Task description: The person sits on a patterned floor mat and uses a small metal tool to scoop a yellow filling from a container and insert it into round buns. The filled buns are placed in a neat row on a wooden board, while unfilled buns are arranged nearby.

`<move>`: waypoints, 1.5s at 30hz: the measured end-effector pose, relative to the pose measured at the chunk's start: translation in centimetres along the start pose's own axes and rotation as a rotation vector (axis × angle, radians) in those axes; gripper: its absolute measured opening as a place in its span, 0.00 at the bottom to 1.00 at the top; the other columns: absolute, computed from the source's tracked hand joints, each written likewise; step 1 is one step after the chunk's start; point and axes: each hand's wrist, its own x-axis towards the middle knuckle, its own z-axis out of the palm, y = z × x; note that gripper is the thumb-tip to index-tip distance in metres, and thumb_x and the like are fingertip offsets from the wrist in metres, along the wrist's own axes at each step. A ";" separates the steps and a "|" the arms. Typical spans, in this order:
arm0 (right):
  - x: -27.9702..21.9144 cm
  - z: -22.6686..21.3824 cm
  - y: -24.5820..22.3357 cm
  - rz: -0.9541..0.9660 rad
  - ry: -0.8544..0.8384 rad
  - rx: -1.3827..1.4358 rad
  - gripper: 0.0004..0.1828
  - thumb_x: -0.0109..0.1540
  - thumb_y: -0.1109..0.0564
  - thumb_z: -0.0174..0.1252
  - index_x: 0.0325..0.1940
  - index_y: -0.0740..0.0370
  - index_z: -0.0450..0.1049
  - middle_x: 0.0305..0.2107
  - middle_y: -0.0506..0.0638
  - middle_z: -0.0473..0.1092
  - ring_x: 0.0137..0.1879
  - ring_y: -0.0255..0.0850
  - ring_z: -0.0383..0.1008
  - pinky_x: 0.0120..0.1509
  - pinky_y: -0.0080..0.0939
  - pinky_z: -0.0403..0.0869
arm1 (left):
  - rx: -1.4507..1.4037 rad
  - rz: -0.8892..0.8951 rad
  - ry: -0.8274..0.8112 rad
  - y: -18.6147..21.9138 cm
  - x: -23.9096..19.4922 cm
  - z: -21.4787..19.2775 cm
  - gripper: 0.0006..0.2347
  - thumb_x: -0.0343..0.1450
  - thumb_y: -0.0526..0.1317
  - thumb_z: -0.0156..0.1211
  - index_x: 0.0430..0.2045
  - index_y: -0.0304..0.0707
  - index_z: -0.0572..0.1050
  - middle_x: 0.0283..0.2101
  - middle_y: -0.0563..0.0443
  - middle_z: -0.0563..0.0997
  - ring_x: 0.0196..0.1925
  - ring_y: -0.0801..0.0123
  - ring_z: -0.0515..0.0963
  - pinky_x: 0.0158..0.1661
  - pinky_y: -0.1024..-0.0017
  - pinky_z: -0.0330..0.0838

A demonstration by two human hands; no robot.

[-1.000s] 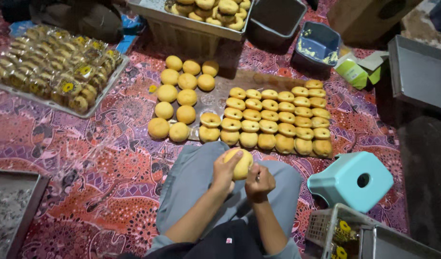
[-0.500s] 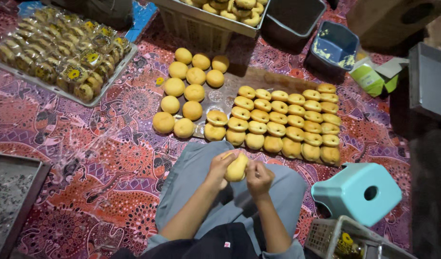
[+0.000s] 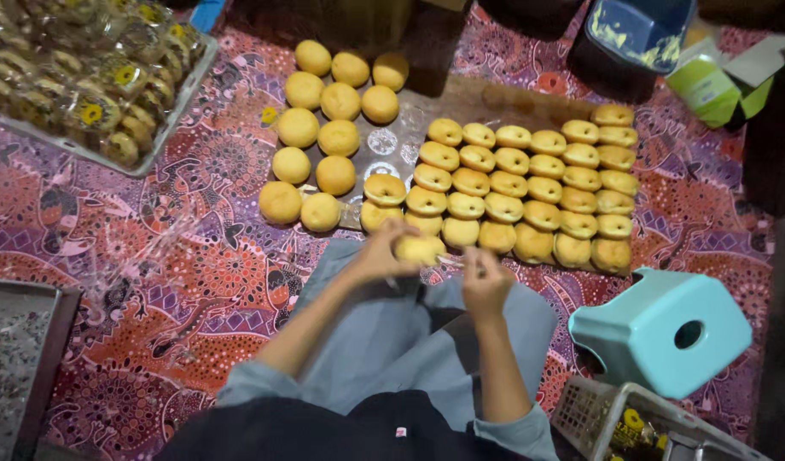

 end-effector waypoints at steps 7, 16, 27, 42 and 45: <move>0.4 0.8 5.8 0.438 0.160 0.107 0.14 0.69 0.55 0.56 0.32 0.66 0.75 0.22 0.45 0.70 0.28 0.31 0.66 0.33 0.35 0.66 | -0.279 -0.147 0.089 -14.0 11.2 -5.8 0.20 0.62 0.33 0.64 0.50 0.36 0.75 0.52 0.45 0.77 0.55 0.64 0.77 0.56 0.68 0.73; 0.0 1.9 10.0 0.467 0.160 0.087 0.15 0.70 0.56 0.56 0.31 0.67 0.75 0.25 0.45 0.72 0.32 0.30 0.68 0.38 0.34 0.67 | -0.210 -0.323 0.199 -21.1 13.3 -0.5 0.18 0.62 0.34 0.51 0.47 0.39 0.75 0.53 0.46 0.79 0.58 0.59 0.78 0.58 0.67 0.71; 0.0 1.6 10.1 0.752 0.193 0.281 0.16 0.70 0.54 0.57 0.29 0.63 0.72 0.22 0.43 0.68 0.22 0.27 0.60 0.24 0.31 0.58 | 0.160 -0.247 -0.051 -18.3 15.4 -2.2 0.16 0.65 0.40 0.59 0.47 0.41 0.73 0.54 0.45 0.77 0.61 0.48 0.69 0.62 0.51 0.61; -0.9 2.6 14.3 0.853 0.197 0.435 0.14 0.70 0.54 0.55 0.32 0.64 0.73 0.18 0.43 0.66 0.21 0.29 0.62 0.24 0.32 0.59 | 0.459 -0.376 0.268 -19.6 26.3 -4.7 0.33 0.65 0.48 0.73 0.60 0.32 0.62 0.61 0.36 0.70 0.62 0.45 0.69 0.58 0.38 0.58; 0.3 3.0 13.6 0.871 0.126 0.478 0.16 0.71 0.53 0.55 0.31 0.63 0.72 0.16 0.42 0.63 0.19 0.29 0.58 0.23 0.31 0.56 | 0.084 -0.222 0.485 -14.9 22.0 -2.9 0.33 0.66 0.44 0.76 0.61 0.33 0.61 0.59 0.40 0.72 0.63 0.51 0.72 0.63 0.58 0.68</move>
